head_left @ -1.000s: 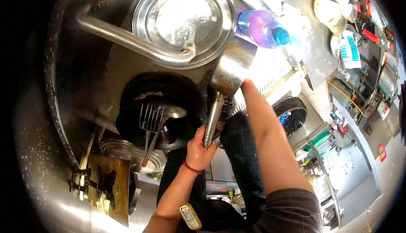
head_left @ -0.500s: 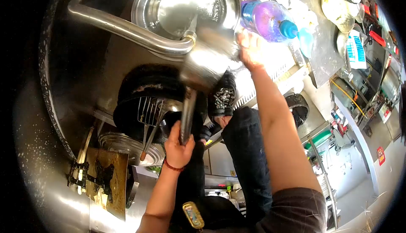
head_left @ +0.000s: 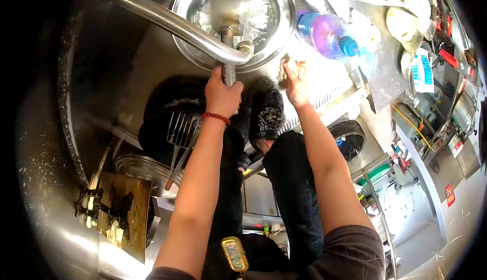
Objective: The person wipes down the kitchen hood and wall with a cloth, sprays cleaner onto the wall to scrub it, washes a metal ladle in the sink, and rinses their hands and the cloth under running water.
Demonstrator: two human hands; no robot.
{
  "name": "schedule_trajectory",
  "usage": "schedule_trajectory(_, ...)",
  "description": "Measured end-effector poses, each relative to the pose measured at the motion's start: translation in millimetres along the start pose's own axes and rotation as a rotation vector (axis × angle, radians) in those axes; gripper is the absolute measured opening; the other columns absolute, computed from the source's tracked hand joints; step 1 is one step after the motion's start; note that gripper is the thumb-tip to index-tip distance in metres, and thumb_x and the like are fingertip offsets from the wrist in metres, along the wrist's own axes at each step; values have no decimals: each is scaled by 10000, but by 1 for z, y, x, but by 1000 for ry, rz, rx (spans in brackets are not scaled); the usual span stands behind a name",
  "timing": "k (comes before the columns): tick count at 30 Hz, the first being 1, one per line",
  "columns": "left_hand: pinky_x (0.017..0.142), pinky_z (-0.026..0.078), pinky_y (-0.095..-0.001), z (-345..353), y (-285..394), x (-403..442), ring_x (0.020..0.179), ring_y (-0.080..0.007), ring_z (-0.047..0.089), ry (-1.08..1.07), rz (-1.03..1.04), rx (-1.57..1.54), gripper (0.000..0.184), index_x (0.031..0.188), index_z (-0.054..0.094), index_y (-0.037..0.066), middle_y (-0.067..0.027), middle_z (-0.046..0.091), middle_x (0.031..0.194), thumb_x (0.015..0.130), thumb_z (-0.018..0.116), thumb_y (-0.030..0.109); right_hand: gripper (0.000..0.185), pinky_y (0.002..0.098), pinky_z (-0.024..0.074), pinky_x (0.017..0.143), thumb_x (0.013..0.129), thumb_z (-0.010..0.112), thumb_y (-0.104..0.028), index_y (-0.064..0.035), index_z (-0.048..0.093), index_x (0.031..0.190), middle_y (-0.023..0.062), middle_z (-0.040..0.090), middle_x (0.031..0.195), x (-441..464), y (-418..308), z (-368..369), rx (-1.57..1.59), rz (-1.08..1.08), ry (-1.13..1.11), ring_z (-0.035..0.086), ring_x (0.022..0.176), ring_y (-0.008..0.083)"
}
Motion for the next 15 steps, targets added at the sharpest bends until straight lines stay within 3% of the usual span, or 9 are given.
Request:
schedule_trajectory(1,500,476,-373,4,-1,-2,512,-225,575,0,-3,2,329,1036,494,-15,-141,580,726,738,613,54,311,459,412,928,836,519,-9,-80,543,1138,206,482,1231,0,-6,19,-818,-372,-37,511,1080,370)
schedule_trajectory(3,394,423,-320,17,-9,-13,430,-159,519,-102,-80,-484,271,996,492,-1,-88,550,684,750,604,14,419,497,402,894,737,603,-35,-43,494,1141,195,561,1025,30,-22,7,-611,-182,-7,546,884,412)
schedule_trajectory(4,369,406,-289,22,-16,-20,429,-132,489,-201,-135,-559,346,1113,458,-3,-57,502,667,789,576,-24,372,423,432,830,766,629,-59,-30,494,1111,167,562,988,32,-41,3,-716,-257,-11,556,856,343)
schedule_trajectory(6,366,403,-287,19,-19,-45,426,-128,484,-206,-151,-529,329,1096,453,1,-53,493,661,791,572,-28,293,319,467,740,783,667,-66,-26,509,1026,110,581,922,46,0,-26,-194,8,100,572,806,227)
schedule_trajectory(7,363,400,-284,15,-19,-58,422,-124,480,-205,-151,-495,313,1078,448,5,-49,484,656,792,568,-32,253,290,472,715,772,679,-49,-34,524,971,80,598,893,46,56,-30,448,336,189,577,785,180)
schedule_trajectory(8,359,394,-283,11,-21,-71,418,-119,473,-221,-132,-521,276,1040,447,13,-48,476,648,795,565,-31,204,256,471,695,724,659,50,-56,543,856,44,608,861,43,36,-48,448,393,255,576,787,119)
schedule_trajectory(9,360,398,-283,6,-24,-84,416,-117,474,-228,-143,-531,289,1053,443,15,-45,482,651,795,561,-35,182,255,472,679,719,615,81,-66,564,815,38,592,836,41,39,-53,682,401,259,569,739,128)
schedule_trajectory(12,365,409,-276,-4,-36,-121,419,-118,483,-213,-204,-511,312,1077,439,18,-48,500,661,795,563,-31,190,266,466,715,726,555,84,-67,571,841,34,572,821,2,12,-68,845,539,210,555,748,148)
schedule_trajectory(15,386,433,-267,3,-46,-150,422,-118,497,-308,-171,-439,417,1185,423,18,-50,537,686,796,568,-23,189,291,456,773,717,520,76,-64,574,832,25,562,797,-10,23,-77,1013,406,185,544,773,178)
Point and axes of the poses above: each hand's wrist, its own x-axis towards the middle knuckle, its own z-axis out of the palm, y = z × x, the point moved 9 cm from there along x, towards the middle knuckle
